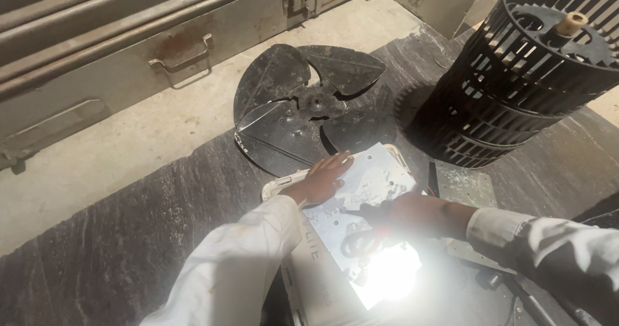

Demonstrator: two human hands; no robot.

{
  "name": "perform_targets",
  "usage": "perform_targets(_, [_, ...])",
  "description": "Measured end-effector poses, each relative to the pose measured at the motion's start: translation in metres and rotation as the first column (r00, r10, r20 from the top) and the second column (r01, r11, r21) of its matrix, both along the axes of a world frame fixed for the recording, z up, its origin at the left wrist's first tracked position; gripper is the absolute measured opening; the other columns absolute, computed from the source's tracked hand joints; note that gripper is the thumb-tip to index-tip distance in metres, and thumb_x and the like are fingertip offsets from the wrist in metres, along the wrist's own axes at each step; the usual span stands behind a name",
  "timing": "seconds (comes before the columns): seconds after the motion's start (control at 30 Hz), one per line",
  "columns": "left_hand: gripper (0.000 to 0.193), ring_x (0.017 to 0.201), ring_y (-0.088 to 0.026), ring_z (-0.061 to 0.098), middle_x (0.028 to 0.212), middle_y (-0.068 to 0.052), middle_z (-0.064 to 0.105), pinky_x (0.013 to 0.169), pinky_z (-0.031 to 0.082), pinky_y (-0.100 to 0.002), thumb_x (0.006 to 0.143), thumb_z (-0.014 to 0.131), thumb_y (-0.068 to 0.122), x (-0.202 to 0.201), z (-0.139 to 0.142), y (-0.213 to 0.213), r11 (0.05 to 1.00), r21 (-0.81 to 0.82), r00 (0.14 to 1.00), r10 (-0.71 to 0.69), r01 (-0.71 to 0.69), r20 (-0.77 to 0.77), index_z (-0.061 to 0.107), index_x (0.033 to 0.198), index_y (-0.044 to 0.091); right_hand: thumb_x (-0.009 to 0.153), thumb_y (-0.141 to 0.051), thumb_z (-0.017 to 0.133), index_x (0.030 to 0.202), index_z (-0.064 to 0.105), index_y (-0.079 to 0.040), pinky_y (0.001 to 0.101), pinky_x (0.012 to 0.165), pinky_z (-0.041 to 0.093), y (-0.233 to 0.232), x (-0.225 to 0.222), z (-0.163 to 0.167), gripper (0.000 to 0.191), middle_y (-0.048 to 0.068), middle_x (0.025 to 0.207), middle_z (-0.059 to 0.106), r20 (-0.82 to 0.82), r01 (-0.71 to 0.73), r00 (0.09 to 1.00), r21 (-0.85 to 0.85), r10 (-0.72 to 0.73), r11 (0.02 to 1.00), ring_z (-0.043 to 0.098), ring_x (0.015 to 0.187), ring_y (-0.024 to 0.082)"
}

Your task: The person uses red-handled scissors to trim small white cylindrical components on a black grid panel. Then the person uses the scissors to scrape residue off a silver metal plate placed on a white plastic box.

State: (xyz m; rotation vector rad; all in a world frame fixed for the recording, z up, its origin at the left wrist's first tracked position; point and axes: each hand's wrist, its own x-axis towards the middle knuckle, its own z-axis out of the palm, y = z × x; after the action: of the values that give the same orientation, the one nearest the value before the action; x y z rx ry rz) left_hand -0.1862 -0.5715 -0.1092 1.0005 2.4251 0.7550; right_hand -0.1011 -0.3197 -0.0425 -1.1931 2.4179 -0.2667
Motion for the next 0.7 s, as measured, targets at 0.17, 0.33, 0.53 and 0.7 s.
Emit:
perform_targets(0.17, [0.068, 0.159, -0.022, 0.005, 0.173, 0.001, 0.005, 0.127, 0.004, -0.047, 0.101, 0.044, 0.013, 0.0, 0.0, 0.004, 0.999, -0.04, 0.999, 0.028, -0.027, 0.025, 0.018, 0.163, 0.022, 0.11, -0.039, 0.048, 0.111, 0.077, -0.005, 0.0336, 0.068, 0.06, 0.015, -0.027, -0.004, 0.044, 0.016, 0.095, 0.082, 0.12, 0.227, 0.941, 0.469, -0.317, 0.853, 0.078, 0.077, 0.023])
perform_targets(0.33, [0.068, 0.159, -0.023, 0.006, 0.173, 0.0, 0.006, 0.128, 0.005, -0.048, 0.101, 0.044, 0.009, -0.002, 0.002, 0.003, 1.0, 0.028, 1.0, 0.013, -0.013, 0.024, 0.019, 0.163, 0.022, 0.099, -0.028, 0.054, 0.143, 0.046, -0.008, 0.0374, 0.065, 0.06, 0.003, -0.007, -0.011, 0.05, 0.015, 0.101, 0.074, 0.073, 0.033, 0.997, 0.091, -0.039, 0.995, 0.074, 0.078, 0.026])
perform_targets(0.53, [0.067, 0.159, -0.022, 0.006, 0.172, 0.001, 0.007, 0.128, 0.004, -0.047, 0.101, 0.043, 0.009, -0.003, 0.003, 0.004, 0.999, -0.009, 0.999, 0.032, -0.032, 0.044, 0.02, 0.163, 0.024, 0.097, -0.025, 0.054, 0.153, 0.035, -0.012, 0.0423, 0.068, 0.06, -0.013, 0.001, 0.005, 0.061, 0.016, 0.094, 0.072, 0.12, 0.081, 0.984, 0.339, -0.129, 0.937, 0.072, 0.075, 0.029])
perform_targets(0.7, [0.067, 0.159, -0.021, 0.004, 0.173, 0.001, 0.005, 0.128, 0.002, -0.046, 0.102, 0.041, 0.009, -0.002, 0.005, 0.004, 0.999, -0.004, 0.998, 0.035, -0.035, 0.055, 0.018, 0.163, 0.024, 0.095, -0.024, 0.057, 0.148, 0.037, -0.007, 0.0424, 0.068, 0.06, -0.016, -0.013, 0.021, 0.059, 0.016, 0.091, 0.07, 0.004, 0.091, 0.995, 0.33, -0.097, 0.939, 0.071, 0.074, 0.028])
